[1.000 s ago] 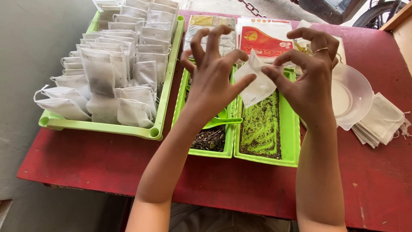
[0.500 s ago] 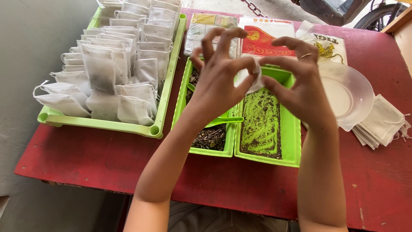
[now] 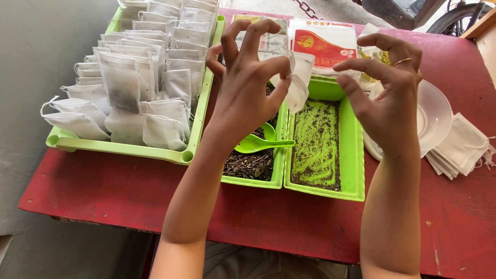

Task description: The person scoops loose tea into white tea bags using a green spoon, weighs the bags on a digital scale, and organizes the filled bags into a green tray.

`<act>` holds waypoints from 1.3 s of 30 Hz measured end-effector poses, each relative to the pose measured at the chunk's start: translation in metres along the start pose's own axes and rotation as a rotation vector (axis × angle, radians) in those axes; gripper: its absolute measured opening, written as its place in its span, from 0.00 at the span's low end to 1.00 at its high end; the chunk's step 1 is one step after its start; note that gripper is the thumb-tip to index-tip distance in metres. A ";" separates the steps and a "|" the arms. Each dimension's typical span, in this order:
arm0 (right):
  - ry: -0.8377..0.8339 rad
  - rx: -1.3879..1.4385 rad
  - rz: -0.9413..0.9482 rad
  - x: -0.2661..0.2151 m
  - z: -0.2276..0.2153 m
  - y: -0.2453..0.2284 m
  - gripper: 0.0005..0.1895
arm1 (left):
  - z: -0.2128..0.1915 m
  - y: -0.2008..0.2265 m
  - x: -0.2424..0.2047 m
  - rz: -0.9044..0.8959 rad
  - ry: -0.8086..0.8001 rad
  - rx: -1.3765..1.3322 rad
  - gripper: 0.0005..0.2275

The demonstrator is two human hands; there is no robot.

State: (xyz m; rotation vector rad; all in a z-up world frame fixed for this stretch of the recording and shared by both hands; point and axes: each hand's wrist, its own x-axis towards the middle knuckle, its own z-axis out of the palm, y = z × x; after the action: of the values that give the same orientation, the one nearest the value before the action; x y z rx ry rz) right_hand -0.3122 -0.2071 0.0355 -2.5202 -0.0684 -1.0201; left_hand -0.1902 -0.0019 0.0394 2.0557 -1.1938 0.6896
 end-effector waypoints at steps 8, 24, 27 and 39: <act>-0.222 0.177 0.054 0.004 0.010 -0.010 0.22 | 0.019 0.002 -0.001 0.037 -0.044 0.018 0.07; -0.086 0.135 -0.010 0.001 0.002 0.001 0.09 | 0.013 -0.002 0.000 0.043 -0.124 -0.004 0.11; -0.101 0.155 0.013 0.000 0.002 -0.002 0.09 | 0.016 -0.001 -0.001 0.064 -0.141 -0.117 0.14; -0.122 0.169 -0.025 0.003 0.001 -0.009 0.05 | 0.016 0.001 -0.001 0.074 -0.062 -0.134 0.05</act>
State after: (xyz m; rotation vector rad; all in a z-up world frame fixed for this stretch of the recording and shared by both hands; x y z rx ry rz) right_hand -0.3115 -0.1987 0.0401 -2.4294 -0.2134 -0.8322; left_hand -0.1896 -0.0137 0.0287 1.9422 -1.3200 0.5675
